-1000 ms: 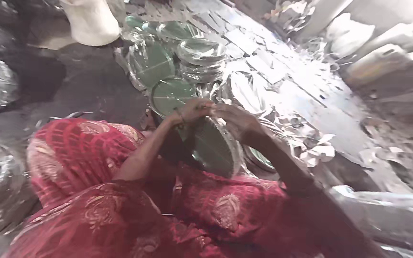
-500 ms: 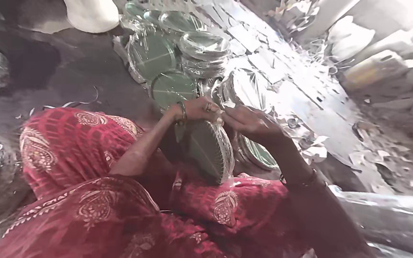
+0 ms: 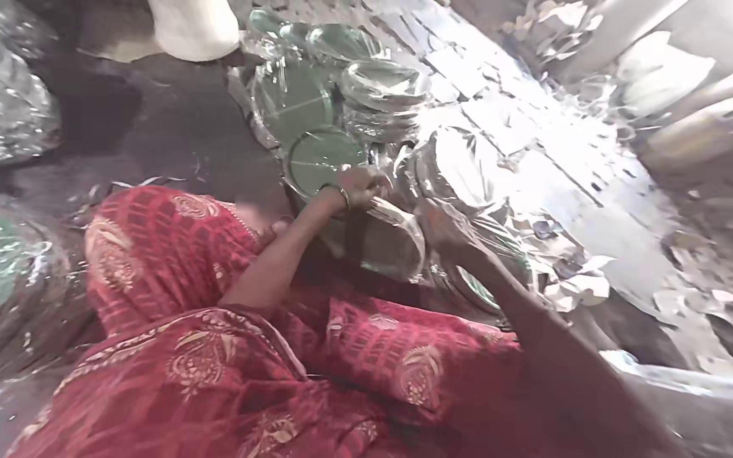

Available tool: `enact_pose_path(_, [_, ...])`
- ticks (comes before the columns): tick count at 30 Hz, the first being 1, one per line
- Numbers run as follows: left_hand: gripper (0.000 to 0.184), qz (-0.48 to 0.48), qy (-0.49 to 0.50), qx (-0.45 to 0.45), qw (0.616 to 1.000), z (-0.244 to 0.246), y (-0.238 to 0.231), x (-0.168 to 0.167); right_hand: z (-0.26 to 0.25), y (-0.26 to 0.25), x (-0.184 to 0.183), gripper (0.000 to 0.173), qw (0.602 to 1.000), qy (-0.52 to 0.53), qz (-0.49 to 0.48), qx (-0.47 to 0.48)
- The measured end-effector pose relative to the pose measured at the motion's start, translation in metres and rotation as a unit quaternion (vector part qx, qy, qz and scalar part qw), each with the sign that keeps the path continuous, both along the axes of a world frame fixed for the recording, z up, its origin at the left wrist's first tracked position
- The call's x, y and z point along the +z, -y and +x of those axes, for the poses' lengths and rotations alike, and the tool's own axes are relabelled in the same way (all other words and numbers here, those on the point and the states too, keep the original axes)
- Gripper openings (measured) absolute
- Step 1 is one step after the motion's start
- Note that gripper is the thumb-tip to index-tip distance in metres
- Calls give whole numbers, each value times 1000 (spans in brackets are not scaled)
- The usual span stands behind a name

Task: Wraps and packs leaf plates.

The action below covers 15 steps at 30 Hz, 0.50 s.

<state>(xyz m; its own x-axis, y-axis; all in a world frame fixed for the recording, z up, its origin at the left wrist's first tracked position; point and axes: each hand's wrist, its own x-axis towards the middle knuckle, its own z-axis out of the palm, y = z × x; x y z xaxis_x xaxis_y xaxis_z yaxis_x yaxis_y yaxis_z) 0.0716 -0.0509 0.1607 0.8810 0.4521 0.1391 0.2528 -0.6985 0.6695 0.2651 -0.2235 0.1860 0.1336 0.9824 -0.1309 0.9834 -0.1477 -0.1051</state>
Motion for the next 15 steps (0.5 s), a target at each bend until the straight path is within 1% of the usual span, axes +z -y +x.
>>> enact_pose_path(2, [28, -6, 3, 50, 999, -20, -26, -11, 8, 0, -4, 38, 999, -49, -8, -19])
enact_pose_path(4, [37, -51, -47, 63, 996, -34, -44, -27, 13, -2, -3, 40, 997, -79, 3, -23])
enact_pose_path(6, [54, -121, -102, 36, 987, -37, -46, -45, 22, -4, -3, 38, 994, -107, 25, -19])
enact_pose_path(7, [58, -155, -126, 16, 980, -35, -43, -53, 25, -5, -2, 38, 993, -115, 32, -23])
enact_pose_path(9, [60, -207, -176, -24, 962, -29, -34, -64, 27, -4, 0, 38, 991, -122, 46, -34])
enact_pose_path(11, [59, -190, -247, -35, 950, -27, -17, -51, 24, -1, 4, 40, 987, -139, 63, -47])
enact_pose_path(13, [51, -132, -326, -11, 936, -30, 4, -21, 26, -1, 7, 40, 982, -159, 81, -62])
enact_pose_path(15, [38, -93, -328, 33, 939, -32, 17, -12, 31, -2, 9, 43, 978, -174, 88, -69])
